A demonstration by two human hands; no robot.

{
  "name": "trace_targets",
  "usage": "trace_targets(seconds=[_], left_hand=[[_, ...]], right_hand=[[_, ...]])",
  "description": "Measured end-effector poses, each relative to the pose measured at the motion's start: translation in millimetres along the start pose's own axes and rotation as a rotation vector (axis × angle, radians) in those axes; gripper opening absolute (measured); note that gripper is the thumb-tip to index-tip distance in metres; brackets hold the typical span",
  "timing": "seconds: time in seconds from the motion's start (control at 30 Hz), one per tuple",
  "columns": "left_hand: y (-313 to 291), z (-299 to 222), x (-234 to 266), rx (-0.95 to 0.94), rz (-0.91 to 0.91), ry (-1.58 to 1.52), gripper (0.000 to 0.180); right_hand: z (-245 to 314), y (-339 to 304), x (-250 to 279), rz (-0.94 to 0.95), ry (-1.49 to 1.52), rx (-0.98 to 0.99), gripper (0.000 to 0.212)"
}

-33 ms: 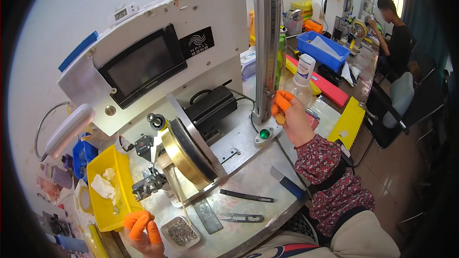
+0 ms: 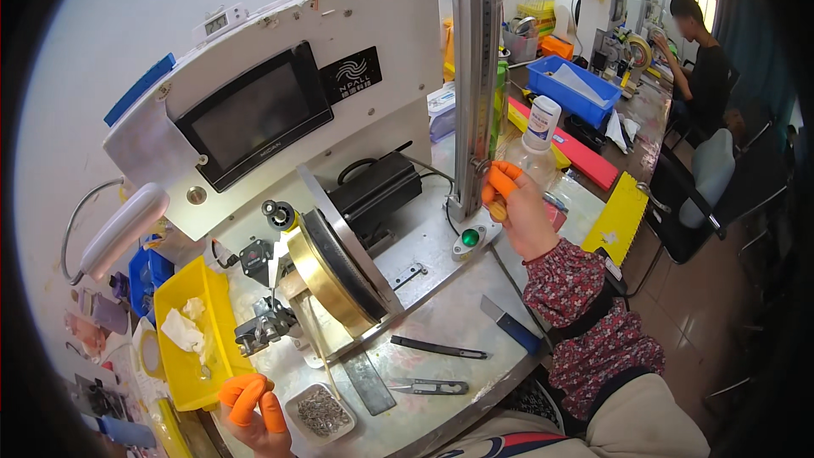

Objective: Polishing and finishing small metal components using a grinding machine.

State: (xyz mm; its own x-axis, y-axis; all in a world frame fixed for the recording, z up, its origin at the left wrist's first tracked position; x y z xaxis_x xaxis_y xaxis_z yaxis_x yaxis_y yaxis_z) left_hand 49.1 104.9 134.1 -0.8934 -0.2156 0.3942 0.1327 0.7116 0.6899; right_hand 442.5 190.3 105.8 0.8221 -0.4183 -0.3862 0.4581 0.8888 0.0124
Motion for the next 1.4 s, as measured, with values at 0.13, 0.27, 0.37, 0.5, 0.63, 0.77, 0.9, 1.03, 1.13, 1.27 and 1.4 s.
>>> trace_targets(seconds=[0.13,0.27,0.37,0.5,0.63,0.77,0.9,1.03,1.13,1.27,1.4], left_hand=[[0,-1,2,0.019,-0.013,0.013,0.016],[2,0,1,-0.006,0.011,0.010,0.016],[4,-2,-3,-0.046,0.010,0.022,0.016],[5,-4,-6,-0.049,-0.007,0.055,0.016],[4,-4,-3,-0.051,-0.003,0.078,0.016],[9,-6,-12,-0.040,0.014,0.000,0.020],[14,-15,-19,0.094,0.087,-0.168,0.021],[35,-14,-54,0.435,0.265,-0.585,0.027],[50,-12,-76,0.566,0.271,-0.818,0.036],[66,2,-104,0.586,0.248,-0.816,0.035],[79,-1,-110,0.419,0.287,-0.569,0.032]], right_hand=[[0,-5,-7,0.029,-0.048,0.013,0.017],[6,-17,-17,-0.003,-0.184,0.077,0.016],[1,-22,-20,-0.018,-0.275,0.160,0.017],[-2,-36,-37,0.049,-0.263,0.221,0.018],[0,-48,-45,0.078,-0.186,0.135,0.019],[-6,-63,-47,0.082,-0.288,0.148,0.019],[-2,-64,-74,0.244,-0.183,-0.001,0.020],[-8,-56,-97,0.403,-0.031,-0.171,0.024],[-9,-55,-112,0.627,-0.107,-0.265,0.023],[3,-38,-125,0.974,-0.321,-0.218,0.021],[11,-27,-137,1.049,-0.473,-0.147,0.036]])
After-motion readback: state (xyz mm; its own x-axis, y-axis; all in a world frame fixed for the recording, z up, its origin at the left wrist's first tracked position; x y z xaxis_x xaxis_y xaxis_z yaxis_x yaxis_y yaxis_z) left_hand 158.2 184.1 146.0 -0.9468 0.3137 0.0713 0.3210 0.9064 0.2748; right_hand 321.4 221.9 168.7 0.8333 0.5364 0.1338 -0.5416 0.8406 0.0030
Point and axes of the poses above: each hand's wrist, its own y-axis towards the middle knuckle, its own x-axis out of the back of the hand, z = x × y, the point moved 3 cm from there along y, towards the middle knuckle, and after that the axes turned 2 degrees about -y, right-handed, at the moved point
